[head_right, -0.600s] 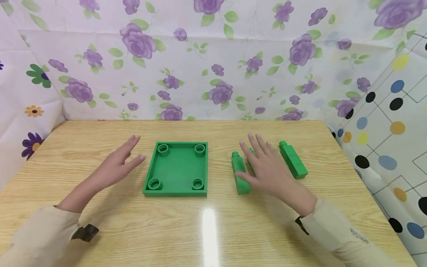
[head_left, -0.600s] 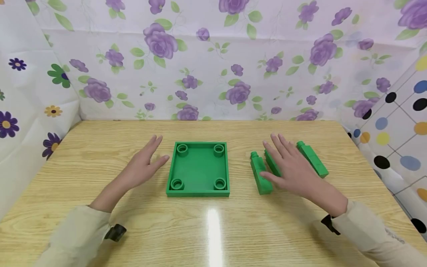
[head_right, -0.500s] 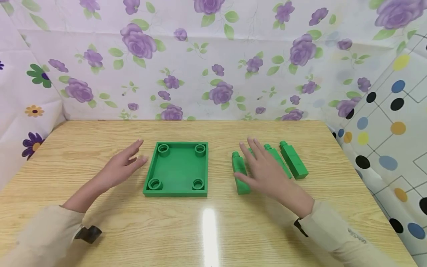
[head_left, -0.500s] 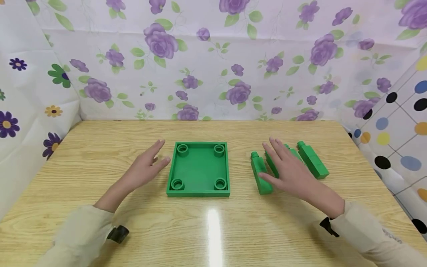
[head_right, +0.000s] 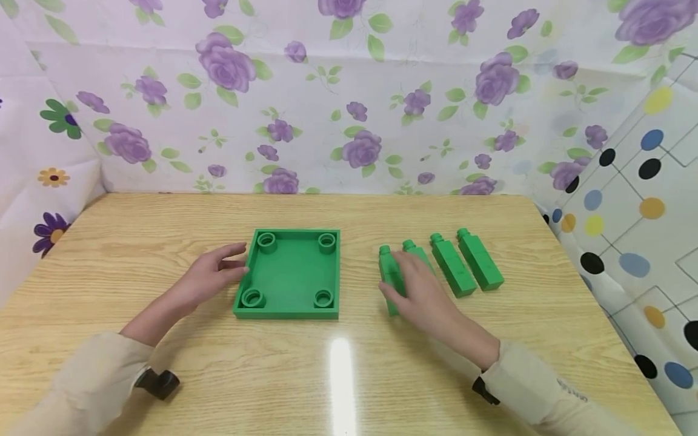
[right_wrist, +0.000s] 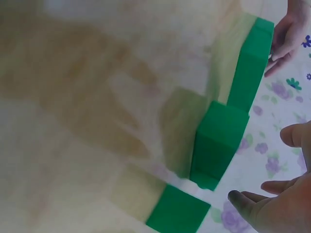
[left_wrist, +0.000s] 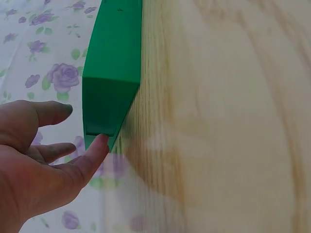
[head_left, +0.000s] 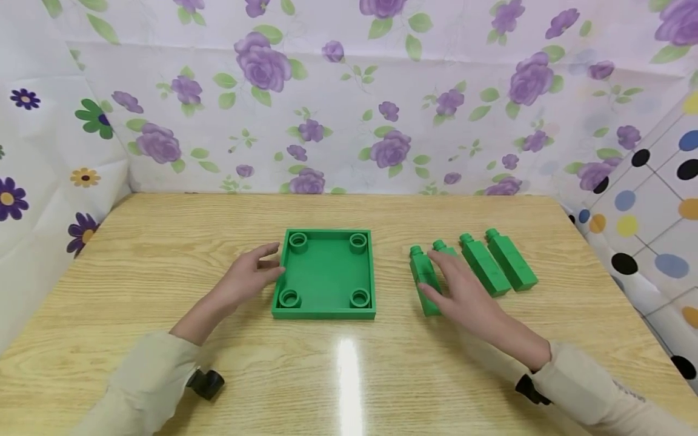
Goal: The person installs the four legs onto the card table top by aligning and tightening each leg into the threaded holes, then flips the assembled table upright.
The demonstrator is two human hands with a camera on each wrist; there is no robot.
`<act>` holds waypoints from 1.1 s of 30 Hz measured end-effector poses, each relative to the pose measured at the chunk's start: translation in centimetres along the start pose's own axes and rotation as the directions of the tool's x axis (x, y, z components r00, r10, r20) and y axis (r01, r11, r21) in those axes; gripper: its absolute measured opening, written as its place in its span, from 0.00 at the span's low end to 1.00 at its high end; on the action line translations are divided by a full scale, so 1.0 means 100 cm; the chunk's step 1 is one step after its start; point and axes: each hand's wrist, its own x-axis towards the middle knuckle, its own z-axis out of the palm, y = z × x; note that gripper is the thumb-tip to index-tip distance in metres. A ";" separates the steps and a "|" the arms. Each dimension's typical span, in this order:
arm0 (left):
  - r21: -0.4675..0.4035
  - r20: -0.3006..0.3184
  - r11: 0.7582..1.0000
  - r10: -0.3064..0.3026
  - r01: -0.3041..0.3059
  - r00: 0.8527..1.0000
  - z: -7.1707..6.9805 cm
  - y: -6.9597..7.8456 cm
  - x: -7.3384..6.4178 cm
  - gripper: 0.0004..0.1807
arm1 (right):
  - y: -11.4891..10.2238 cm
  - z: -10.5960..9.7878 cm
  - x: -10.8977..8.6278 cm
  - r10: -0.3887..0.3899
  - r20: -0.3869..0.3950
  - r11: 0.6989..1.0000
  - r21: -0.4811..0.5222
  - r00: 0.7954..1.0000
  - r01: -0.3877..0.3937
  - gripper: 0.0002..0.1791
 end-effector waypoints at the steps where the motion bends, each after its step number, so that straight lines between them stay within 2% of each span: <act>1: -0.006 0.000 1.000 -0.005 0.005 1.000 0.000 0.000 0.001 0.33 | 0.000 0.001 -0.001 -0.007 -0.011 1.000 0.002 1.000 0.007 0.34; 9: -0.046 -0.002 0.998 -0.039 0.039 0.999 0.006 -0.001 0.004 0.30 | 0.001 0.009 -0.008 0.027 -0.041 1.000 -0.013 0.999 -0.027 0.34; 14: -0.055 -0.004 0.998 -0.039 0.039 0.999 0.006 -0.003 0.005 0.30 | 0.003 0.013 -0.011 0.076 -0.028 0.997 0.033 0.997 -0.075 0.39; 23: -0.063 -0.001 0.998 -0.017 0.017 1.000 0.008 -0.009 0.008 0.29 | 0.004 0.019 -0.018 0.183 0.009 0.983 0.009 0.983 -0.183 0.48; 27: -0.073 -0.001 0.997 -0.014 0.014 1.000 0.008 -0.010 0.008 0.29 | 0.004 0.019 -0.018 0.206 0.007 0.979 -0.015 0.979 -0.206 0.47; 33: -0.075 -0.003 0.997 -0.026 0.026 1.000 0.007 -0.011 0.007 0.29 | 0.004 0.020 -0.015 0.199 0.013 0.980 -0.011 0.980 -0.199 0.45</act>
